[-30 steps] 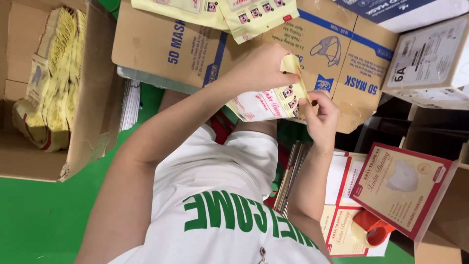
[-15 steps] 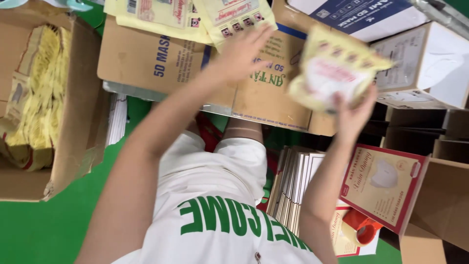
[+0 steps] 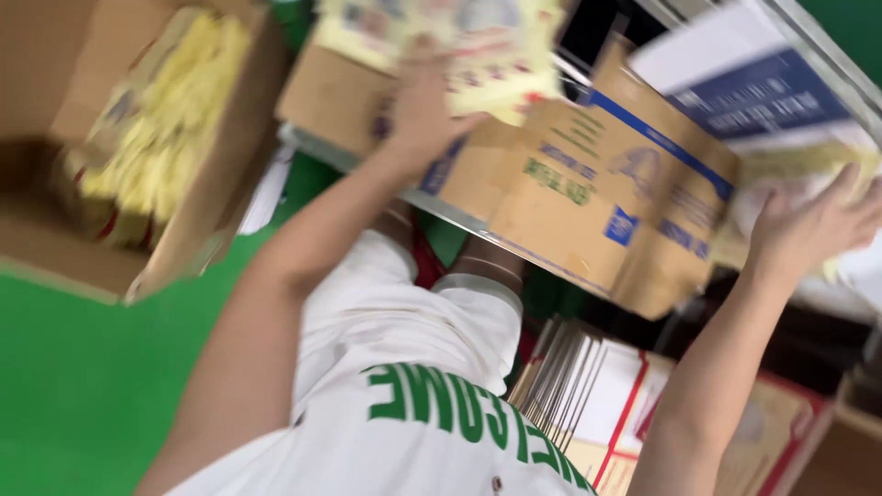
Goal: Packing face masks into individual packets and sealing a box.
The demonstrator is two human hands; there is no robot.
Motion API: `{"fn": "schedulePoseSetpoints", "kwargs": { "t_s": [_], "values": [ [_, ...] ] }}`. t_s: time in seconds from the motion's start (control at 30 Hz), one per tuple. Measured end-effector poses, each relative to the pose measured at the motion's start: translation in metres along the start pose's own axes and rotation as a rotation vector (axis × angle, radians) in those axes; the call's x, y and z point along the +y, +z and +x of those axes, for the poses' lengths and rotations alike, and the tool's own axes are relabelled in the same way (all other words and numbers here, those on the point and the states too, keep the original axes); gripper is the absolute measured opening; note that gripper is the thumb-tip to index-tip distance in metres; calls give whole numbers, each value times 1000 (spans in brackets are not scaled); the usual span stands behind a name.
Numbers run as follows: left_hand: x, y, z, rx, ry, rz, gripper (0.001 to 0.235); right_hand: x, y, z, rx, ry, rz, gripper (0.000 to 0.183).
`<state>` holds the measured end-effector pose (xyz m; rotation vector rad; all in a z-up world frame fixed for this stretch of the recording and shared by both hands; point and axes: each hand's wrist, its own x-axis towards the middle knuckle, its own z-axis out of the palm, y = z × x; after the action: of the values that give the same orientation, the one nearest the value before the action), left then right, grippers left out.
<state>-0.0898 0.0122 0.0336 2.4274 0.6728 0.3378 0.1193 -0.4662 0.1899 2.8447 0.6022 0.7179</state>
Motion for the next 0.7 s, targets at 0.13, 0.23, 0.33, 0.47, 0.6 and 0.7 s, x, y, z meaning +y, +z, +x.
{"fn": "schedulePoseSetpoints", "kwargs": {
  "t_s": [0.13, 0.23, 0.33, 0.47, 0.6, 0.7],
  "values": [
    [27, 41, -13, 114, 117, -60, 109, -104, 6, -19, 66, -281, 358, 65],
    [44, 12, -27, 0, 68, 120, 117, -208, -10, -32, -113, -427, 701, 58],
    [44, -11, -28, -146, -7, 270, 124, -279, -11, -36, -264, -534, 897, 57],
    [18, -8, -7, -90, -70, 144, 119, -338, 7, -29, -389, -535, 947, 56],
    [-6, -59, 10, 43, -68, 49, 112, -357, 2, -39, -349, -510, 925, 59],
    [-60, -117, -3, 272, 88, -15, 83, -347, -8, -60, -315, -427, 1100, 60]
  ]
}}
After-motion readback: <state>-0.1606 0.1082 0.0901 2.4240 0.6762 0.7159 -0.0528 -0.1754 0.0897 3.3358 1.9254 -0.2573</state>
